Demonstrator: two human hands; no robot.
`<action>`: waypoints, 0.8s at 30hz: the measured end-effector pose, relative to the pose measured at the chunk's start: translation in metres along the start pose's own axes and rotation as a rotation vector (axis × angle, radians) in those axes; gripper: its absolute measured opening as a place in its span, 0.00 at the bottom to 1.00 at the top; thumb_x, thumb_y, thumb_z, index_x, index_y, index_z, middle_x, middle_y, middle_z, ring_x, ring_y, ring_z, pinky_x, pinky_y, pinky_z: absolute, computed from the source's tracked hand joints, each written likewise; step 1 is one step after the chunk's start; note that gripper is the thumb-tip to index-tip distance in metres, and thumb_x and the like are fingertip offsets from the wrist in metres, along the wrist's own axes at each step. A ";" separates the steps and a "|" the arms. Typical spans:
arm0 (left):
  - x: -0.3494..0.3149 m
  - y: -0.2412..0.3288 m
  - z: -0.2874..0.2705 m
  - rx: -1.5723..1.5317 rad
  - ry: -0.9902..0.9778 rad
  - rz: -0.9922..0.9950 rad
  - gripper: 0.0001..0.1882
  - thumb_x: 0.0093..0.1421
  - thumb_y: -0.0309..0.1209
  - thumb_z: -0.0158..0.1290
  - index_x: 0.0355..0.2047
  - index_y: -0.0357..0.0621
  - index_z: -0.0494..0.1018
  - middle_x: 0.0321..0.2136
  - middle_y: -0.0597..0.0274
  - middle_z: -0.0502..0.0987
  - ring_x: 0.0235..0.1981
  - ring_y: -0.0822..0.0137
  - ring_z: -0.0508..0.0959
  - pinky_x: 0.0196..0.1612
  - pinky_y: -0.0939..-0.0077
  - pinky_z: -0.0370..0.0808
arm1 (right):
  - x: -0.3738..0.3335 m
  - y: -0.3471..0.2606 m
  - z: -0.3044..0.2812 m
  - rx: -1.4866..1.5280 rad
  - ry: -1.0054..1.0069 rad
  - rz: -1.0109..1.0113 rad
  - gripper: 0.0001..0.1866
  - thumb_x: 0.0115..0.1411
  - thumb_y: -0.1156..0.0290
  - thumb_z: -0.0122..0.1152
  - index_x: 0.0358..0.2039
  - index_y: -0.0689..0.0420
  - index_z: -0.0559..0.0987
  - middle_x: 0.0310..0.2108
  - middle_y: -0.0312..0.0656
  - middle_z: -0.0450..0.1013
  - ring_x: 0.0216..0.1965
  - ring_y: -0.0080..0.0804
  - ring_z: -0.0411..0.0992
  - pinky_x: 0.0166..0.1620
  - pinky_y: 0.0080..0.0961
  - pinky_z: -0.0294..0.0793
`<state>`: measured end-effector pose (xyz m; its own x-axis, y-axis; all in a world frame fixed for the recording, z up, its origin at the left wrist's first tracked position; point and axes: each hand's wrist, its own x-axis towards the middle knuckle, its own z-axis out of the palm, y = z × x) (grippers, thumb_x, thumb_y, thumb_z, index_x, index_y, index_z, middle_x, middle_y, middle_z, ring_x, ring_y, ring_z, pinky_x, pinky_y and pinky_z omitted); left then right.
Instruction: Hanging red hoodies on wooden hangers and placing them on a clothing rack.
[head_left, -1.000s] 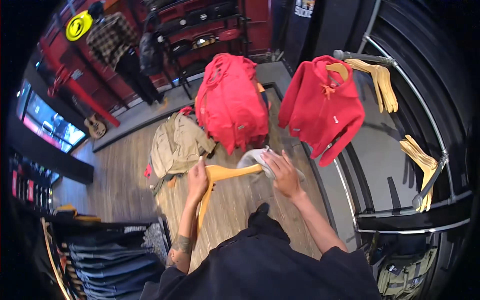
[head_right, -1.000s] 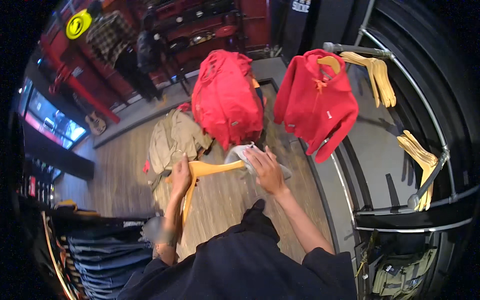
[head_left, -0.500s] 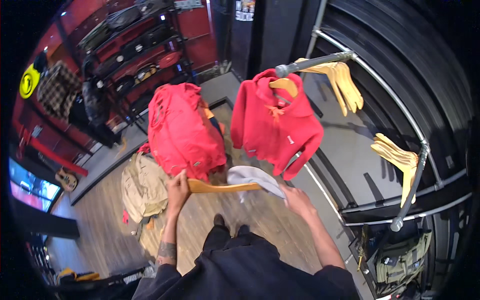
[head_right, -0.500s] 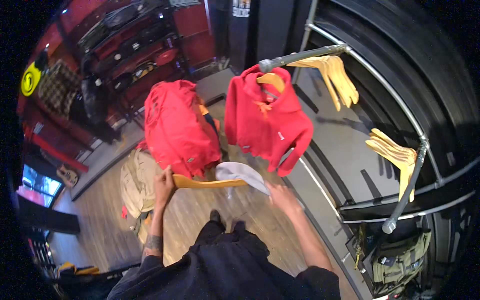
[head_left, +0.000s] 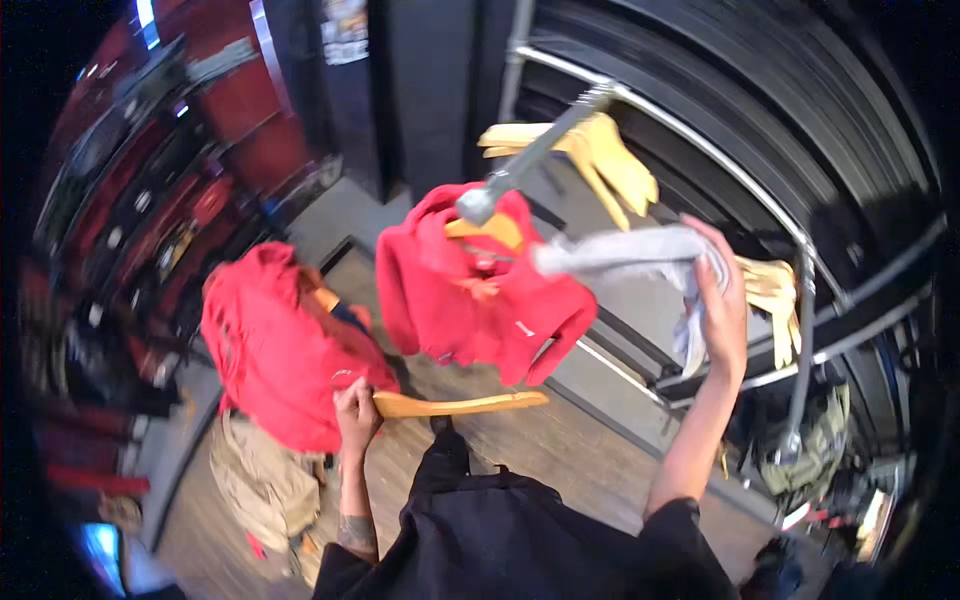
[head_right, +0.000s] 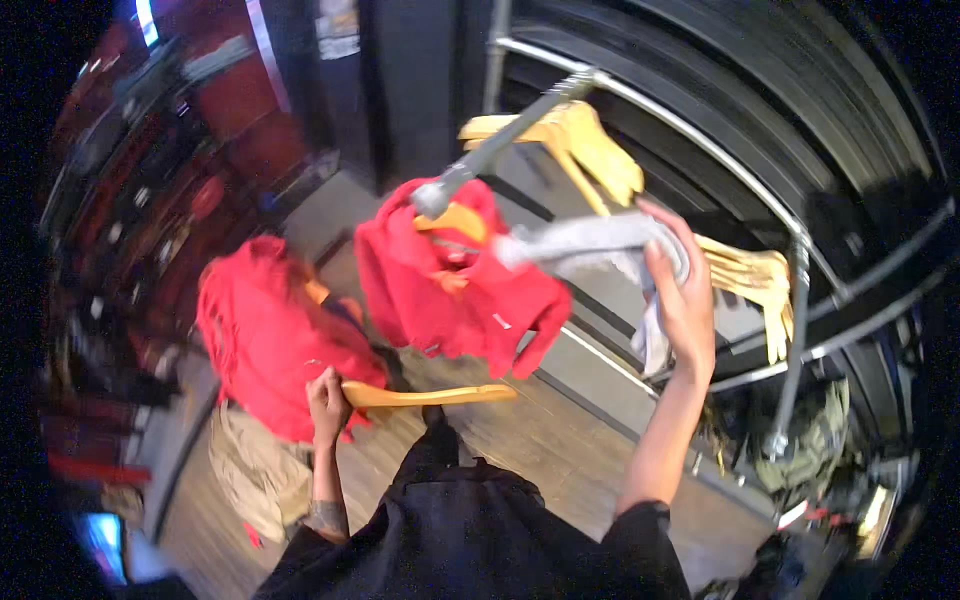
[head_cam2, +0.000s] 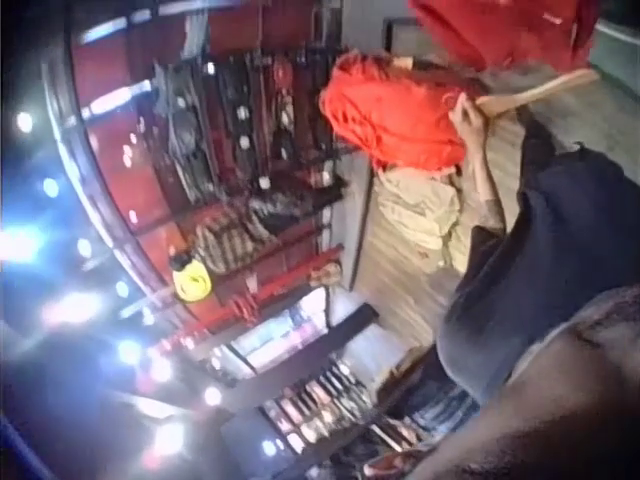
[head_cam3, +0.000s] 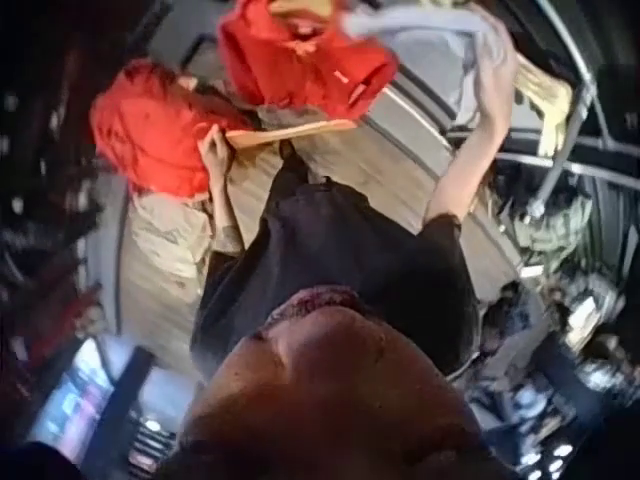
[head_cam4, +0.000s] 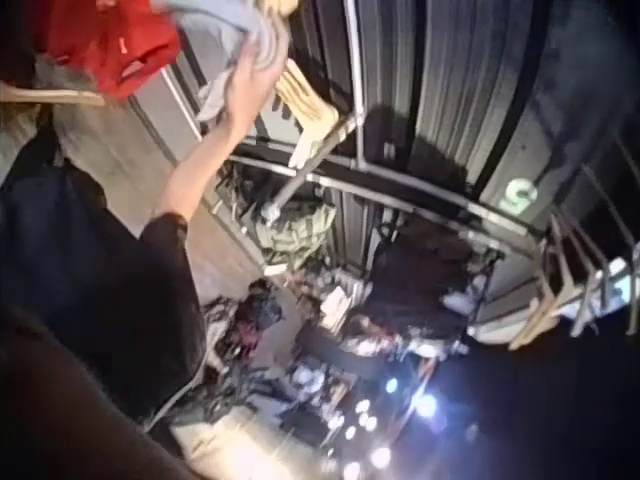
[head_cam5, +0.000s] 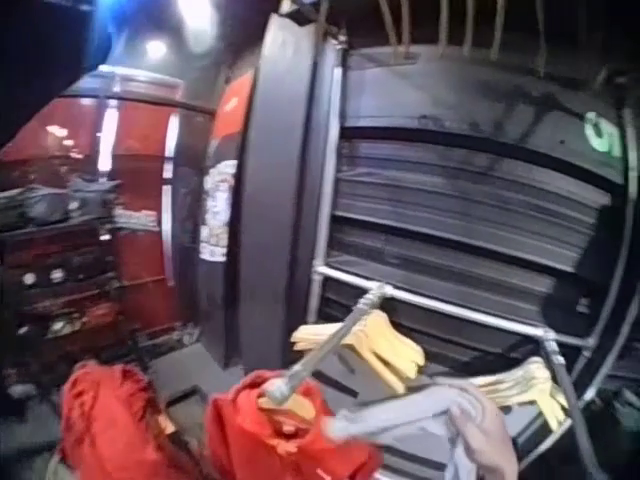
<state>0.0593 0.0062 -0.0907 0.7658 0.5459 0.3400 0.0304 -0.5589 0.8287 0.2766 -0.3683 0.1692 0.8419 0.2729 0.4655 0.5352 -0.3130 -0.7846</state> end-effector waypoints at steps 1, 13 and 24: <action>0.016 -0.001 0.005 0.016 0.005 0.095 0.18 0.68 0.30 0.41 0.19 0.40 0.64 0.12 0.60 0.62 0.13 0.67 0.63 0.24 0.69 0.61 | 0.007 -0.012 -0.007 0.017 0.071 0.102 0.22 0.66 0.54 0.55 0.54 0.54 0.75 0.45 0.36 0.75 0.41 0.20 0.70 0.39 0.15 0.69; 0.086 0.022 0.056 -0.182 -0.484 0.285 0.16 0.68 0.26 0.43 0.22 0.34 0.69 0.11 0.60 0.64 0.11 0.69 0.68 0.18 0.71 0.61 | -0.037 -0.022 -0.246 -0.890 -0.174 0.236 0.17 0.57 0.74 0.62 0.47 0.63 0.78 0.44 0.45 0.78 0.48 0.32 0.74 0.54 0.27 0.68; -0.074 0.072 0.045 -0.135 -0.441 0.074 0.17 0.68 0.27 0.44 0.20 0.36 0.67 0.11 0.61 0.61 0.13 0.72 0.66 0.18 0.71 0.59 | -0.176 0.065 -0.295 -0.719 -0.317 0.333 0.30 0.65 0.52 0.55 0.64 0.51 0.67 0.71 0.48 0.47 0.71 0.46 0.47 0.69 0.39 0.48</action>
<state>0.0340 -0.1025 -0.0761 0.9635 0.1738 0.2035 -0.0962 -0.4846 0.8694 0.1836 -0.7047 0.1572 0.9615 0.2726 0.0356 0.2668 -0.8942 -0.3594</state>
